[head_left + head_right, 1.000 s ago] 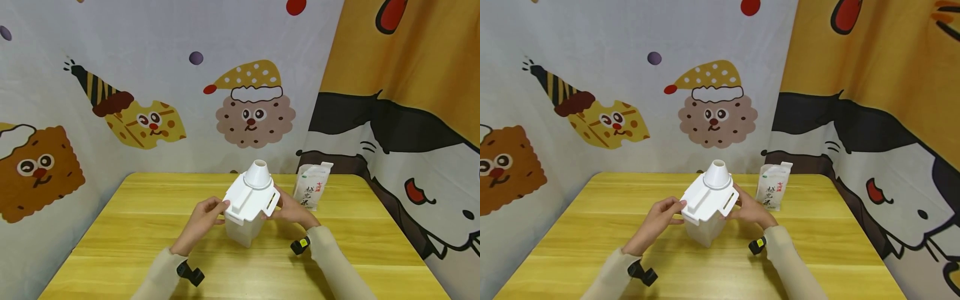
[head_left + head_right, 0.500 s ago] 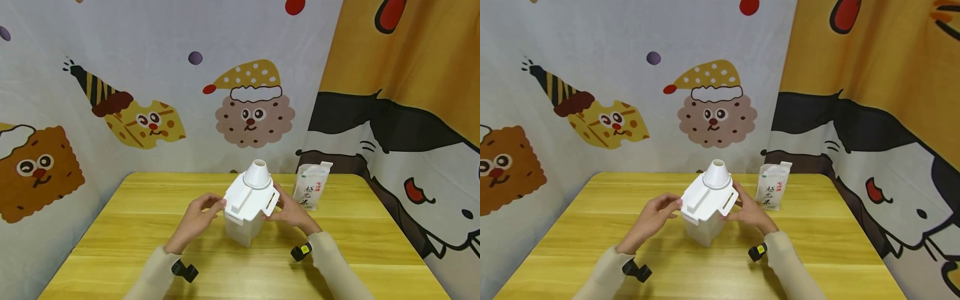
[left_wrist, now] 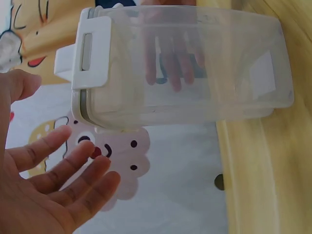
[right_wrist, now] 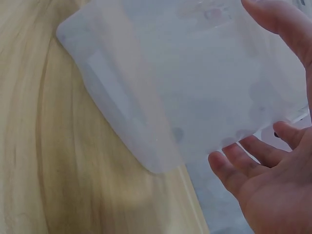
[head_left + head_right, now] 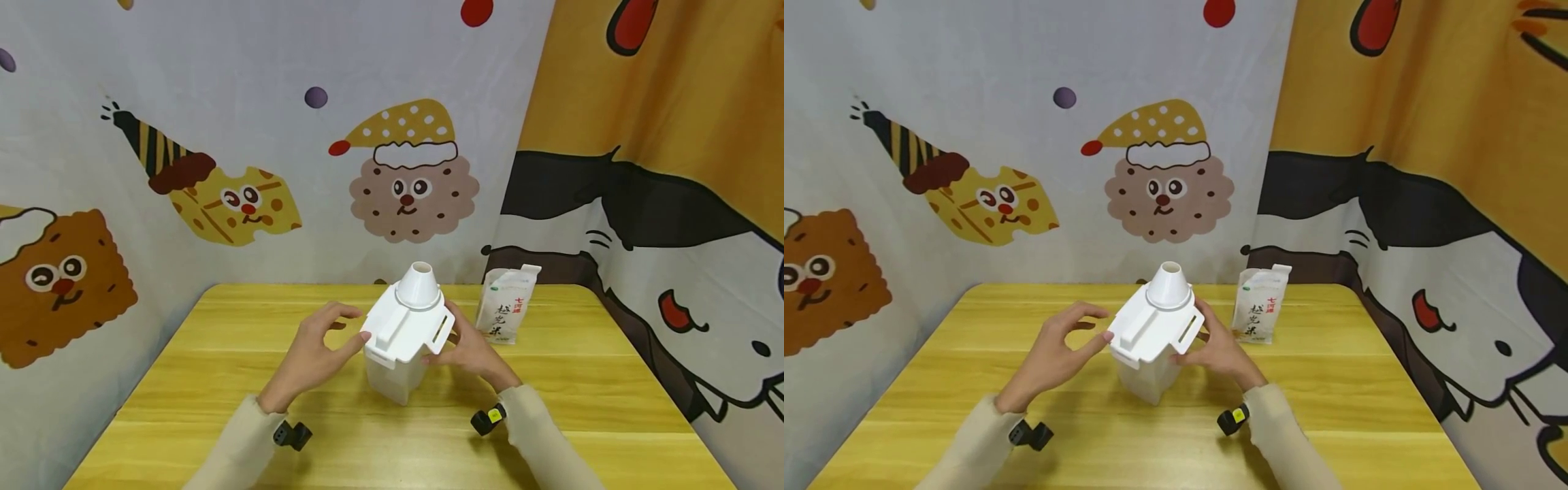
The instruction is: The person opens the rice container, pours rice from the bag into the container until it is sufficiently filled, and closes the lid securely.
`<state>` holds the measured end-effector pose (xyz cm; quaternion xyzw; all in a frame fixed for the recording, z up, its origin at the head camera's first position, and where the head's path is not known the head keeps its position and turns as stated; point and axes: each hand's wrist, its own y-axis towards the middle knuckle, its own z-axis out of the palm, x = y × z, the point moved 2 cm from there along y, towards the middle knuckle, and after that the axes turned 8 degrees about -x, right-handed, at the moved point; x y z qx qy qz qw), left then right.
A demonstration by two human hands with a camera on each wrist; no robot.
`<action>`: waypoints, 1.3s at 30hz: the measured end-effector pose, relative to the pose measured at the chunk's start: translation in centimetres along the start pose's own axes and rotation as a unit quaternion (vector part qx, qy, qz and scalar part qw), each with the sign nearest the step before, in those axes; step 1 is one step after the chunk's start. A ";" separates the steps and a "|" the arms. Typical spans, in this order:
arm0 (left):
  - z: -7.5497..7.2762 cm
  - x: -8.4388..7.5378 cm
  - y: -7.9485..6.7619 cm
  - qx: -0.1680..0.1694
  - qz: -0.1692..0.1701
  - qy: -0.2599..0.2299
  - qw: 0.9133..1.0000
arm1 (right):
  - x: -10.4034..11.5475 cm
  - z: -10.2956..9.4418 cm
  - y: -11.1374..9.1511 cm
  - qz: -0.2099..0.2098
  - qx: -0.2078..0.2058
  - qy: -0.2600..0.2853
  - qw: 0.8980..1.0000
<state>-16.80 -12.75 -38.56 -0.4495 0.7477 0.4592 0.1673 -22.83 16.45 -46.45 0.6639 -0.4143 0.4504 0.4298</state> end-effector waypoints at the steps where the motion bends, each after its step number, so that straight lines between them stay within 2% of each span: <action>1: -0.1 -0.2 0.0 0.002 0.016 0.008 1.000 | 0.0 0.0 0.0 -0.003 -0.001 -0.002 1.000; 4: -0.2 -1.0 0.2 0.012 0.061 0.031 0.998 | 0.0 0.1 -0.1 -0.007 -0.007 -0.014 1.000; 9: -0.2 -2.1 0.5 0.048 0.121 0.057 0.990 | 0.2 0.2 -0.1 -0.004 -0.009 -0.029 1.000; 14: 0.0 -3.0 0.6 0.085 0.156 0.087 0.980 | 0.4 0.1 -0.1 0.003 -0.009 -0.038 0.999; 20: 0.4 -3.6 0.8 0.106 0.198 0.121 0.967 | 0.3 0.1 -0.1 0.008 -0.010 -0.041 0.999; 30: 0.8 -4.7 1.1 0.162 0.215 0.168 0.948 | 0.1 0.1 -0.2 0.010 -0.007 -0.031 0.999; 34: 1.0 -4.9 1.2 0.168 0.214 0.194 0.943 | 0.2 0.1 -0.2 0.006 -0.005 -0.030 1.000; 39: 1.3 -5.0 1.3 0.158 0.237 0.241 0.928 | 0.1 0.2 -0.2 0.006 -0.005 -0.033 0.999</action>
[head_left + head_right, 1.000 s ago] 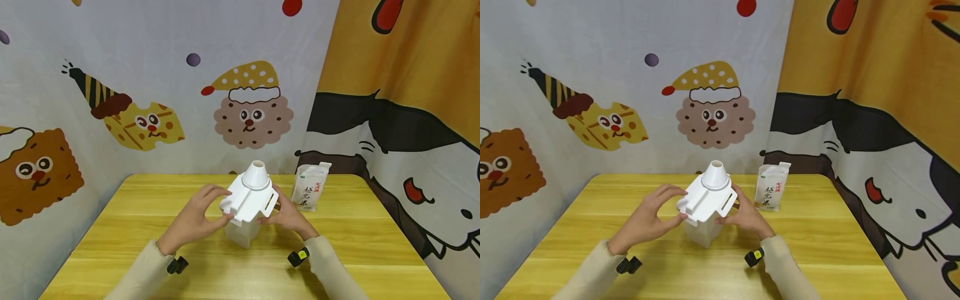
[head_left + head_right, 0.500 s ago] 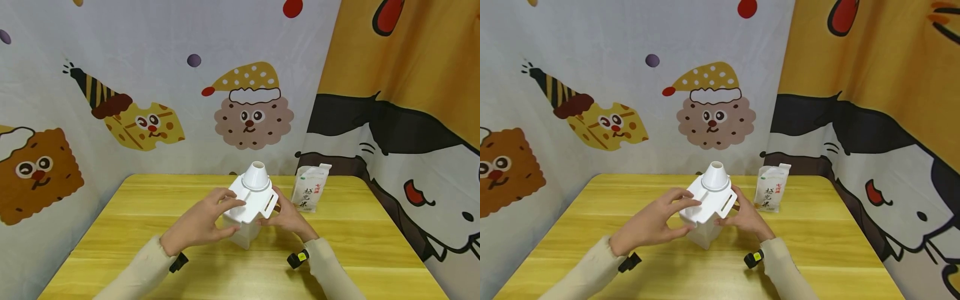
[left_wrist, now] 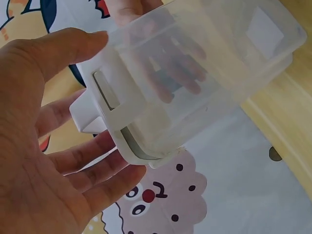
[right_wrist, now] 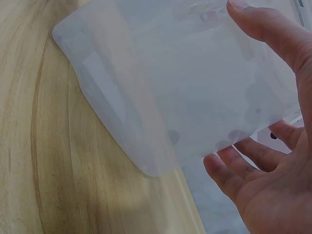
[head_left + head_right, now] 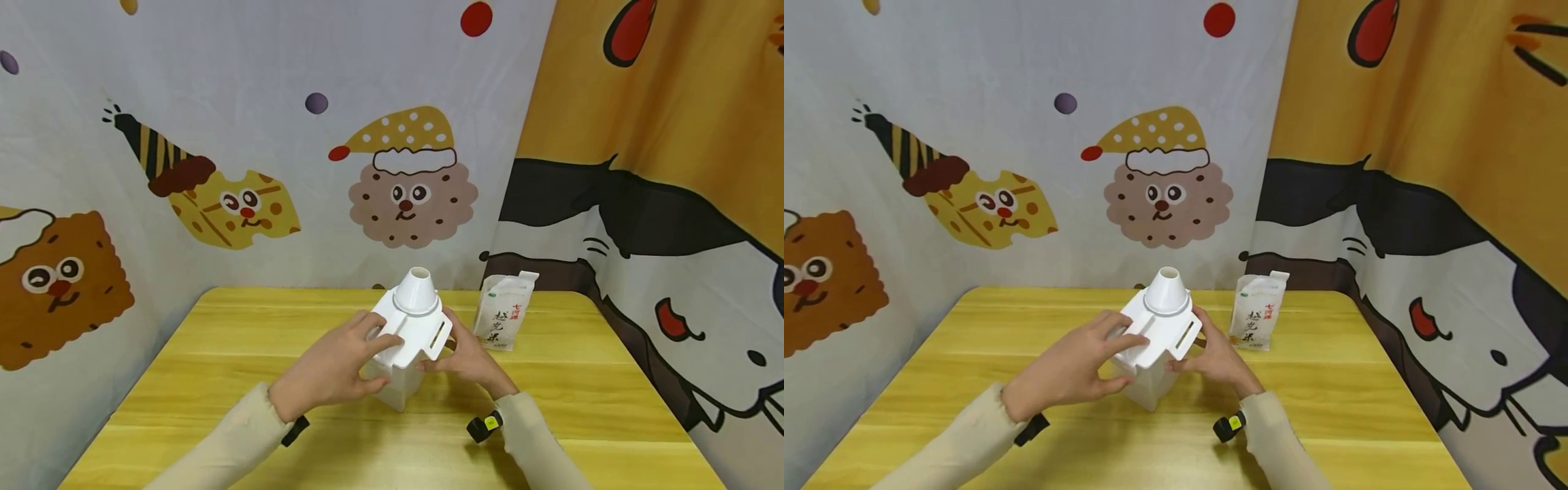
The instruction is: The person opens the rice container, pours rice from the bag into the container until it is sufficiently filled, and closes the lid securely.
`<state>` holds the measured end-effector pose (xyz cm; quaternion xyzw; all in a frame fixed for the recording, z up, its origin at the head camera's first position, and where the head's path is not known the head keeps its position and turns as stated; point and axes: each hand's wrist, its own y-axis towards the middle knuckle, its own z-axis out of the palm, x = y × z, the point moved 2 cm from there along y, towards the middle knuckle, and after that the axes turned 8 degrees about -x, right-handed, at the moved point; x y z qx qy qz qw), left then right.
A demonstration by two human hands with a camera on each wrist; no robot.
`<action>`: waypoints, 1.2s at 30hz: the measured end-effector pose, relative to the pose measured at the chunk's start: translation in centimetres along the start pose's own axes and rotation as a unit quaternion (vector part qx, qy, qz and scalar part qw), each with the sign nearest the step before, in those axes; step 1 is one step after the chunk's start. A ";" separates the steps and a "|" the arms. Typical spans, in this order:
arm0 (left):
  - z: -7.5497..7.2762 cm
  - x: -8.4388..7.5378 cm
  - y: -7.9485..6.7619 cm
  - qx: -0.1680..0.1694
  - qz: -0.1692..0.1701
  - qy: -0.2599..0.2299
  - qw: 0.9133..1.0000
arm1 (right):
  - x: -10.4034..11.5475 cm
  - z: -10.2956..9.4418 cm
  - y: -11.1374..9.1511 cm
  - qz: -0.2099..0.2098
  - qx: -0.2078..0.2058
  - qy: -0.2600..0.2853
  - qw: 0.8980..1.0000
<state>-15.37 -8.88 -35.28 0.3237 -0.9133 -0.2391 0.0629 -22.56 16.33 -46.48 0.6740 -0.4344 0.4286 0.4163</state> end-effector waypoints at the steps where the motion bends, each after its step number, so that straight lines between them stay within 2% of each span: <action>1: 0.0 0.0 0.0 0.000 0.002 0.007 1.000 | -0.1 0.0 0.0 0.000 0.000 0.000 1.000; 5: 0.2 -0.1 0.0 0.002 0.001 0.020 1.000 | -0.3 0.1 0.1 -0.002 -0.001 0.001 1.000; 20: 0.8 -0.6 0.5 -0.027 -0.002 0.075 0.997 | -0.5 0.4 -0.1 0.000 0.004 0.017 1.000; 29: 1.2 -1.0 0.4 -0.050 0.019 0.098 0.994 | -0.3 0.2 -0.1 0.010 0.003 0.013 1.000; 36: 1.6 -1.4 0.5 -0.052 0.035 0.120 0.991 | -0.1 0.1 -0.1 0.013 0.001 0.012 1.000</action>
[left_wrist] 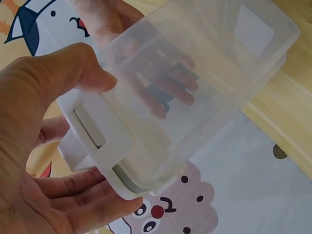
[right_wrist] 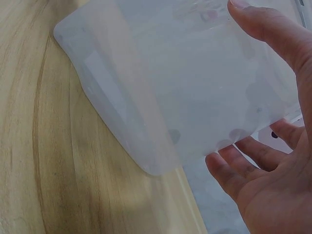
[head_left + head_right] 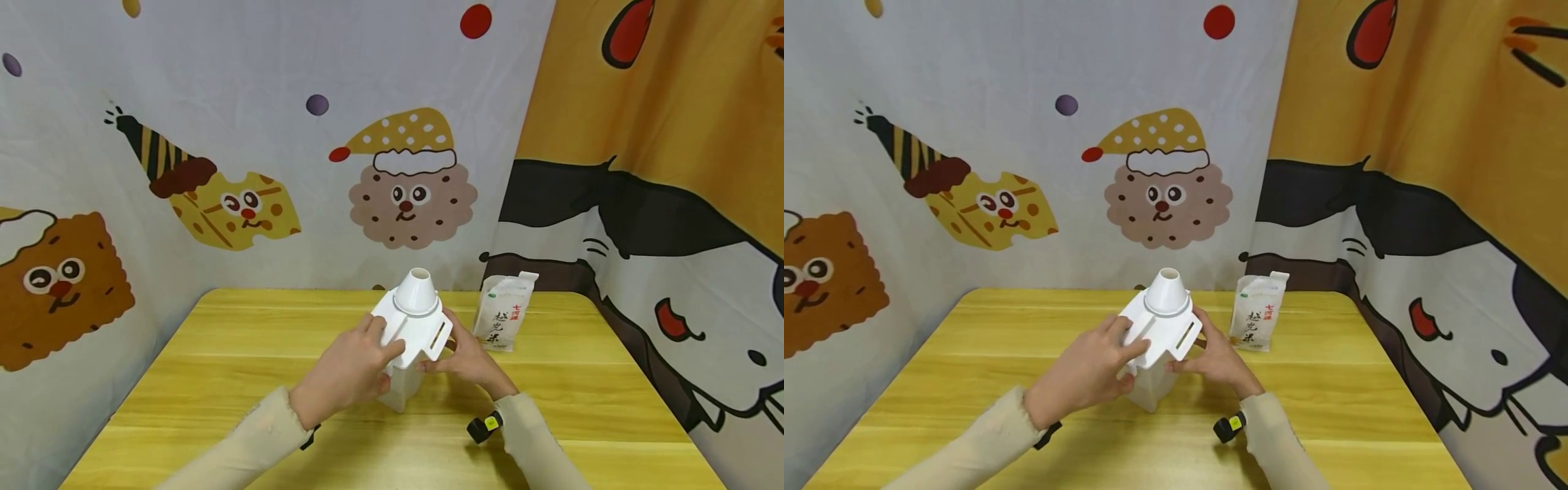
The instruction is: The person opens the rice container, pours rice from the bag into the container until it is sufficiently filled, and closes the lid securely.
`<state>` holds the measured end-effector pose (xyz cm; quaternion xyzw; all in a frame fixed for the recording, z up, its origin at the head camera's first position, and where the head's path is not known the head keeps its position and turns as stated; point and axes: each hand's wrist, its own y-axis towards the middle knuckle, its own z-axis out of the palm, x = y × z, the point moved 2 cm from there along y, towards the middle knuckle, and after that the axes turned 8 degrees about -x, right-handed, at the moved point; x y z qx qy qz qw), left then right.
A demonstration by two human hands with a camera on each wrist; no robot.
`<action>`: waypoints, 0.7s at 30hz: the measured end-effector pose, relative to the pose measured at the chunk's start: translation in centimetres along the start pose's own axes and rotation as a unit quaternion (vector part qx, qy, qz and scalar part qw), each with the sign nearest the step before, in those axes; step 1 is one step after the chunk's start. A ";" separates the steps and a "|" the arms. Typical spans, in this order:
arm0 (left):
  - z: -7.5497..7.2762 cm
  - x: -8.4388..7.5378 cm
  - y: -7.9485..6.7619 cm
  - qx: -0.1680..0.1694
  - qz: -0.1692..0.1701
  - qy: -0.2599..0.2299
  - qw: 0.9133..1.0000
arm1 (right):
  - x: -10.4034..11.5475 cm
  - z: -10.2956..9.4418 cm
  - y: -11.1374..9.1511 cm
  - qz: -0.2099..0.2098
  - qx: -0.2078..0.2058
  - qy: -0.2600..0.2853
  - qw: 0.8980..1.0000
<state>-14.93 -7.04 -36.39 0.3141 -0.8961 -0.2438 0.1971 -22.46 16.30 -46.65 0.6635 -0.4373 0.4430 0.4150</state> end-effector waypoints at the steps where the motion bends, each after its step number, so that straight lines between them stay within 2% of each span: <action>1: 0.0 -0.1 0.0 -0.001 0.002 0.003 1.000 | 0.0 0.0 0.0 0.000 -0.001 0.000 1.000; 9: 0.0 -0.8 -0.1 -0.021 -0.008 0.020 1.000 | -0.1 0.2 0.1 -0.006 -0.005 -0.004 1.000; 14: -0.3 -0.7 -0.1 -0.006 -0.026 -0.013 1.000 | 0.1 -0.2 0.0 -0.024 -0.002 -0.009 1.000; 21: -0.3 -0.1 -0.1 -0.002 -0.023 -0.035 0.999 | -0.4 -0.4 0.1 -0.033 0.004 -0.007 0.999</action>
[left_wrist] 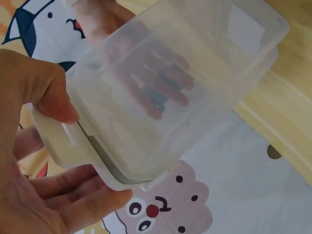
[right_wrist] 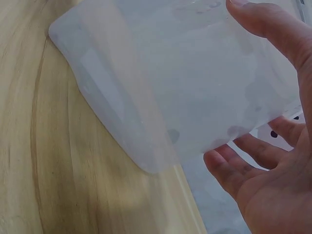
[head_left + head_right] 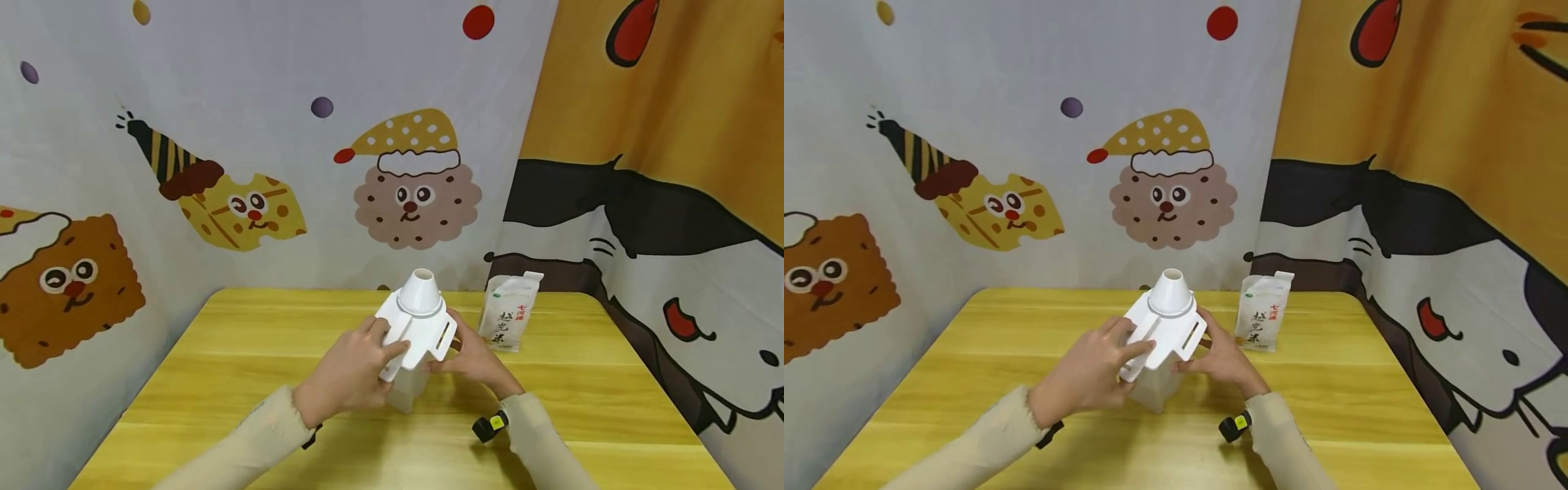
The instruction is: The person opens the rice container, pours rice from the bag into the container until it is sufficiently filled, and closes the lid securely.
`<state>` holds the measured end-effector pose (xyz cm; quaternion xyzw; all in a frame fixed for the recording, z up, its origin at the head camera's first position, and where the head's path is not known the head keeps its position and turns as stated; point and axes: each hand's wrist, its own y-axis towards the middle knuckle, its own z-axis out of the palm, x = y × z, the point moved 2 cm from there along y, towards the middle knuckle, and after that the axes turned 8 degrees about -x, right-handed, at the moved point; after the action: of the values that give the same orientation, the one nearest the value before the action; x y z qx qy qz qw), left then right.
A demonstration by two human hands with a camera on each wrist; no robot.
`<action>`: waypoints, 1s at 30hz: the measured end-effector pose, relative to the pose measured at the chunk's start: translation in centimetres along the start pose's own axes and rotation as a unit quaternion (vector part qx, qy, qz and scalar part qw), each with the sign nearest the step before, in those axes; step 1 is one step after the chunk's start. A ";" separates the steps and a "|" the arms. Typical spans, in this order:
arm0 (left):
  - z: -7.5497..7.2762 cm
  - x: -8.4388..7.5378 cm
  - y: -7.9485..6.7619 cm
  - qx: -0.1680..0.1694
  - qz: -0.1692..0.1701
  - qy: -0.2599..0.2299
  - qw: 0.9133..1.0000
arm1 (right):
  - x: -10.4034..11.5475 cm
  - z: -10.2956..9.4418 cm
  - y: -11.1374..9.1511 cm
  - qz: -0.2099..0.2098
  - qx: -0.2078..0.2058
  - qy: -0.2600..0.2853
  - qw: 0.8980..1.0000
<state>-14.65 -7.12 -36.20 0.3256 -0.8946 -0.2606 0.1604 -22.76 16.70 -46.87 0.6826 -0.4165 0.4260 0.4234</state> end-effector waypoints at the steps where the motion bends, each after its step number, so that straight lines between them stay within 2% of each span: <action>1: 0.0 0.0 -0.1 0.000 -0.003 -0.003 1.000 | -0.1 0.0 0.0 0.000 0.002 -0.001 1.000; 10: -0.4 0.8 -0.6 0.017 -0.016 -0.026 0.999 | 0.0 0.3 0.1 0.005 0.006 0.007 1.000; 16: -0.8 1.6 -0.8 0.012 -0.036 -0.101 0.994 | -0.1 0.4 0.0 0.004 0.011 0.006 1.000; 23: -0.5 2.9 -0.9 -0.024 -0.070 -0.195 0.978 | -0.1 0.3 -0.2 0.003 0.008 -0.008 1.000; 27: 0.1 3.8 -1.2 -0.038 -0.116 -0.230 0.966 | 0.1 0.4 -0.3 0.003 0.009 -0.020 1.000; 30: 0.7 4.5 -1.4 -0.037 -0.161 -0.255 0.953 | 0.2 0.4 -0.3 0.008 0.007 -0.026 1.000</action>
<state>-17.57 -10.81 -37.02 0.3821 -0.8311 -0.3903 -0.1049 -22.37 16.38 -46.84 0.6932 -0.4295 0.4144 0.4041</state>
